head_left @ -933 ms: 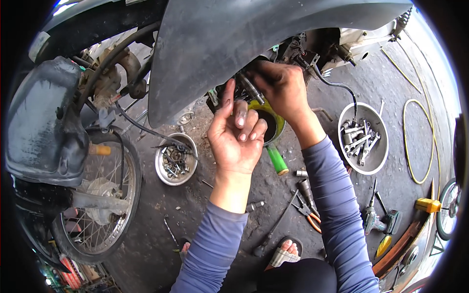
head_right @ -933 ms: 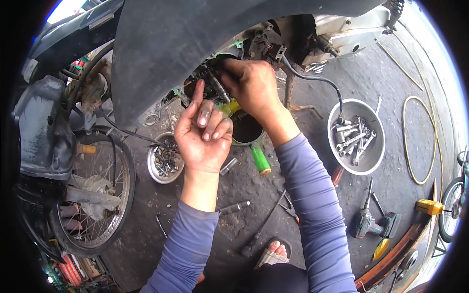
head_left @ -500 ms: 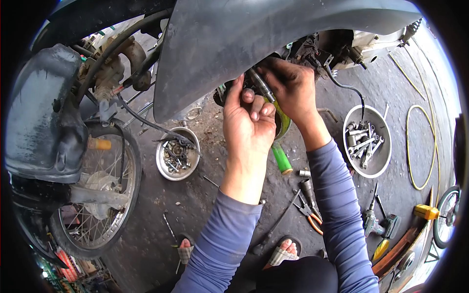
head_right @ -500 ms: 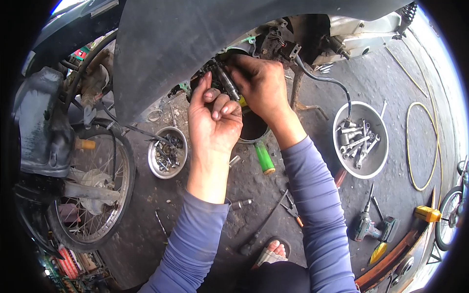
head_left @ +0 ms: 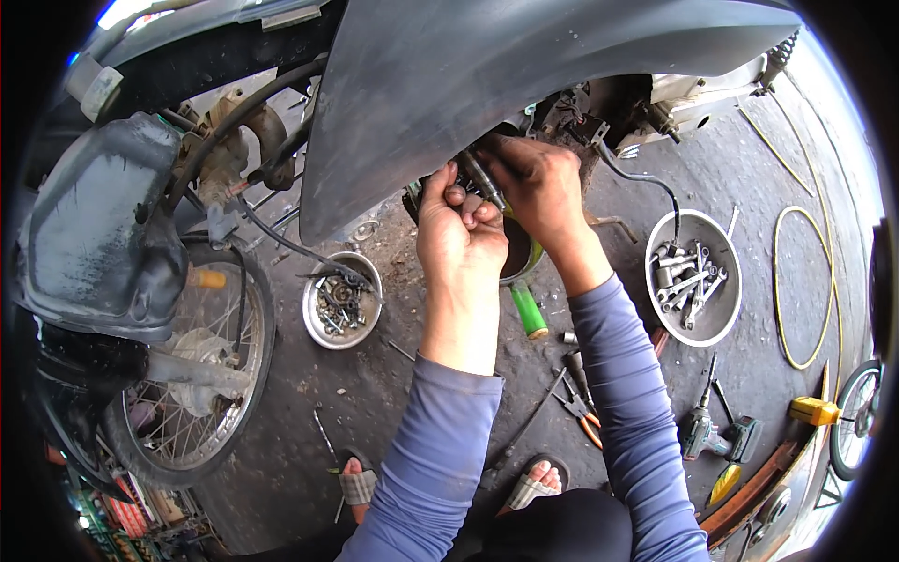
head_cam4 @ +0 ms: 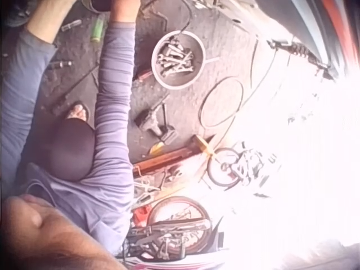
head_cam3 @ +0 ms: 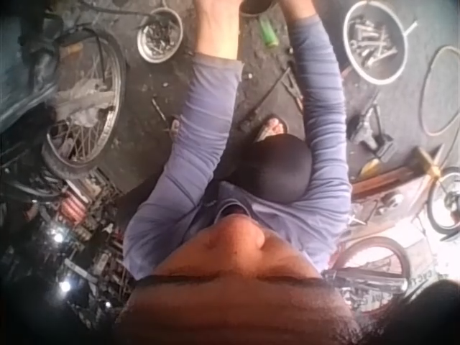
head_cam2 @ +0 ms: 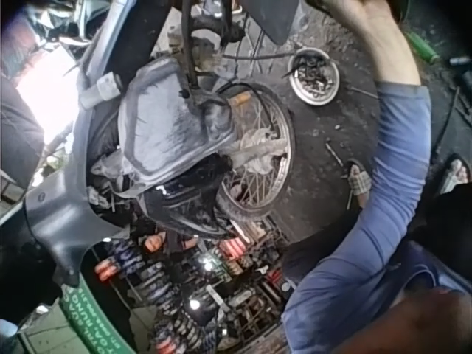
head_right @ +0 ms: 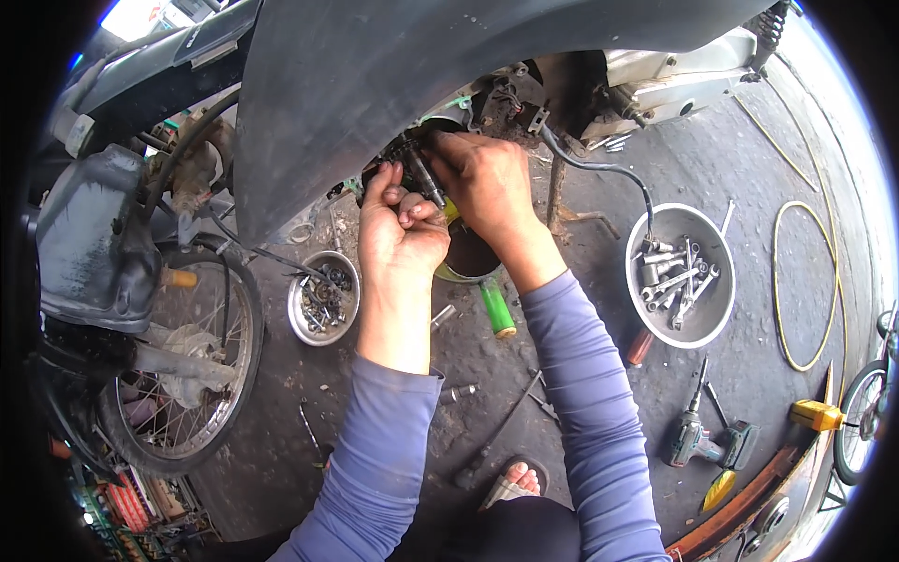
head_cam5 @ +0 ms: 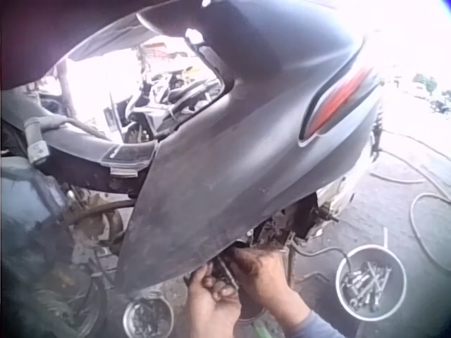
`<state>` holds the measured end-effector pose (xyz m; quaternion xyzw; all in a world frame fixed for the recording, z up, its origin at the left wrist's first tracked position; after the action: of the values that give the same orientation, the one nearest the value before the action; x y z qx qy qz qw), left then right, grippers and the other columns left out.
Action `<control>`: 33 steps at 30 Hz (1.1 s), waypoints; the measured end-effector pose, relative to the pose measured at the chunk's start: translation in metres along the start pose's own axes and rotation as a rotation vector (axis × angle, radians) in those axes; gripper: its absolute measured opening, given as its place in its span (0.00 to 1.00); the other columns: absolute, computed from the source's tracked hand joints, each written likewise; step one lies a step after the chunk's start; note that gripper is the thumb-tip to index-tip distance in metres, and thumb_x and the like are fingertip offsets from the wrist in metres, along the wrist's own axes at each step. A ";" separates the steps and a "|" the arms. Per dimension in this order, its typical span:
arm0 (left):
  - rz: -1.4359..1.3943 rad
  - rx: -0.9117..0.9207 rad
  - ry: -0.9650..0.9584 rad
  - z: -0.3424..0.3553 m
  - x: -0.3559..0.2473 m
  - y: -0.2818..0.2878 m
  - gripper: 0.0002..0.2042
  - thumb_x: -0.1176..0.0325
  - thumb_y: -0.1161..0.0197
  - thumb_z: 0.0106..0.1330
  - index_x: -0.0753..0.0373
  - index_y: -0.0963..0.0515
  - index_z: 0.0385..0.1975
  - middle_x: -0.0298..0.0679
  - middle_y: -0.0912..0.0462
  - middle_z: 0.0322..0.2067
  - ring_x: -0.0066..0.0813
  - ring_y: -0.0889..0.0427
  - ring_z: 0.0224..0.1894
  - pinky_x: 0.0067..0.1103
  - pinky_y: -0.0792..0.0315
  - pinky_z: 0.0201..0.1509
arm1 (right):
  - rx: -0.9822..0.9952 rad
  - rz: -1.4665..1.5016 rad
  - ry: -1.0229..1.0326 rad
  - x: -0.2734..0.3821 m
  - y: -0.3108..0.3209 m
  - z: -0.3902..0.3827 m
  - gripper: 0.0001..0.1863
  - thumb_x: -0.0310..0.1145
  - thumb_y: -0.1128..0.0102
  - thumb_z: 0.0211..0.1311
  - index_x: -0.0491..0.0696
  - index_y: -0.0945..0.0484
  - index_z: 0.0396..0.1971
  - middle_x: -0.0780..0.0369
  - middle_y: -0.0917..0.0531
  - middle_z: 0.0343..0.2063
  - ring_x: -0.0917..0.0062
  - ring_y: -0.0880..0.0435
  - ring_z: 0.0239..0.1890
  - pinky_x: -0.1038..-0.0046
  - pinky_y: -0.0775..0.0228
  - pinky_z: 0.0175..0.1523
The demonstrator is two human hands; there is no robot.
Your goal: Disassembling and inspecting internal engine and transmission components of a motorcycle.
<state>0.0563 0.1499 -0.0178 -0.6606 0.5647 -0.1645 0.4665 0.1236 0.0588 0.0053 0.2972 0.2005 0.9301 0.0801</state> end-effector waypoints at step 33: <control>1.433 0.395 -0.720 0.039 -0.073 0.113 0.14 0.75 0.38 0.65 0.69 0.26 0.49 0.38 0.18 0.42 0.21 0.22 0.46 0.20 0.29 0.52 | 0.189 -0.272 -0.116 -0.010 -0.010 -0.021 0.14 0.32 0.35 0.54 0.48 0.23 0.42 0.55 0.17 0.24 0.58 0.17 0.27 0.61 0.25 0.31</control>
<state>-0.0037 0.2408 -0.1060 -0.0583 0.6258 0.2985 0.7182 0.1197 0.0583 -0.0200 0.3268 0.3203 0.8690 0.1883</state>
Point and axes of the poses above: each hand's wrist, its own z-axis towards the middle knuckle, its own y-axis out of the back of the hand, x = y × z, the point moved 4 cm from there along z, towards the middle knuckle
